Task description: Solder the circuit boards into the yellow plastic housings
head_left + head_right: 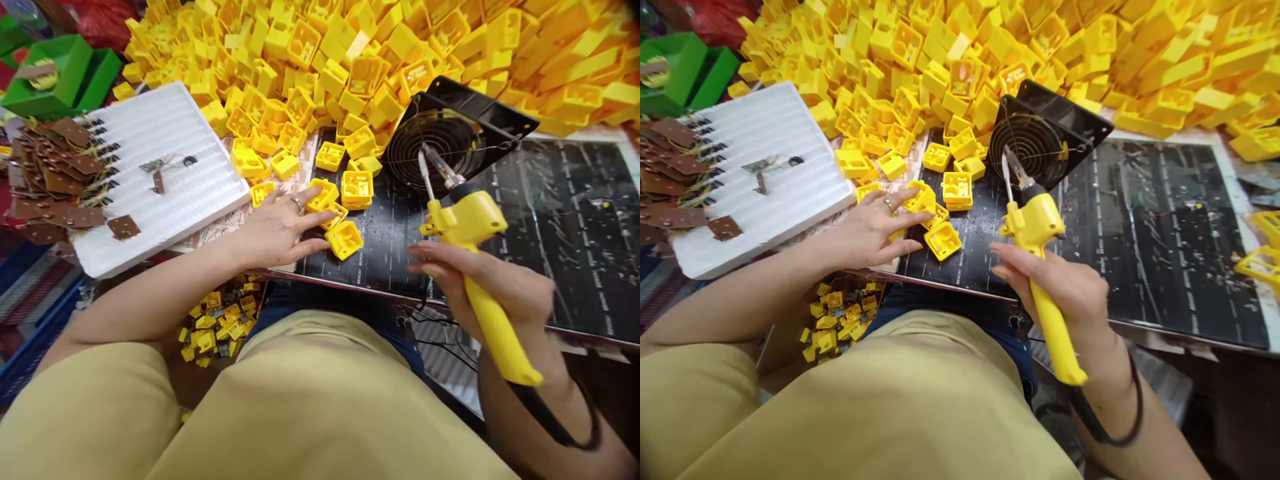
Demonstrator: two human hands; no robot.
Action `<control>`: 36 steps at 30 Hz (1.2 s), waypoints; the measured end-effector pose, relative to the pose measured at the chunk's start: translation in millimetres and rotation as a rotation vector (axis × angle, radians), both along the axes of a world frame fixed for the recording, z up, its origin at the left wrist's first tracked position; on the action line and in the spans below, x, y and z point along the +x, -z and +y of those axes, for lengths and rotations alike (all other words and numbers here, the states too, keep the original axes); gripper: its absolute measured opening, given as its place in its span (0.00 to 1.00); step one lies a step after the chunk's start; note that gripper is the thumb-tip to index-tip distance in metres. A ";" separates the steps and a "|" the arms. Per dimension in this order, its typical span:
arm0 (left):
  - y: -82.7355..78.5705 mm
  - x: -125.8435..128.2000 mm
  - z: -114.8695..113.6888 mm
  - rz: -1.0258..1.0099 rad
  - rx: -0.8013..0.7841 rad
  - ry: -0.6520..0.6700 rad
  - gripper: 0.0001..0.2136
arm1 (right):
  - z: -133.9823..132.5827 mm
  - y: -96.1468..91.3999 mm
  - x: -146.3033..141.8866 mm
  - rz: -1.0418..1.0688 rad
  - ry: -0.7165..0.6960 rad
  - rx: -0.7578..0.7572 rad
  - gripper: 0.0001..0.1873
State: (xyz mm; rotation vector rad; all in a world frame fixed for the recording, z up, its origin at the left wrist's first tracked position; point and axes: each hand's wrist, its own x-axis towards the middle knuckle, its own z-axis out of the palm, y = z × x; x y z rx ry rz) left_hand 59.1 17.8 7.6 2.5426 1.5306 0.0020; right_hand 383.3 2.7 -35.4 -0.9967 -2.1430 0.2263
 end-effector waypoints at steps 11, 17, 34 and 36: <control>45.9 -29.8 -52.3 -0.076 0.431 0.266 0.19 | 8.4 22.1 -73.5 -0.155 -0.165 0.164 0.19; 28.4 -24.9 -56.8 -0.195 0.207 0.155 0.16 | 3.3 18.1 -54.1 -0.259 -0.005 0.230 0.20; 11.8 -15.1 -23.1 -0.147 0.105 0.233 0.23 | 24.9 23.6 -46.3 -0.128 -0.347 0.094 0.25; 13.5 -23.6 -28.6 -0.115 0.200 -0.038 0.19 | 25.8 22.9 -49.1 -0.119 -0.348 0.103 0.28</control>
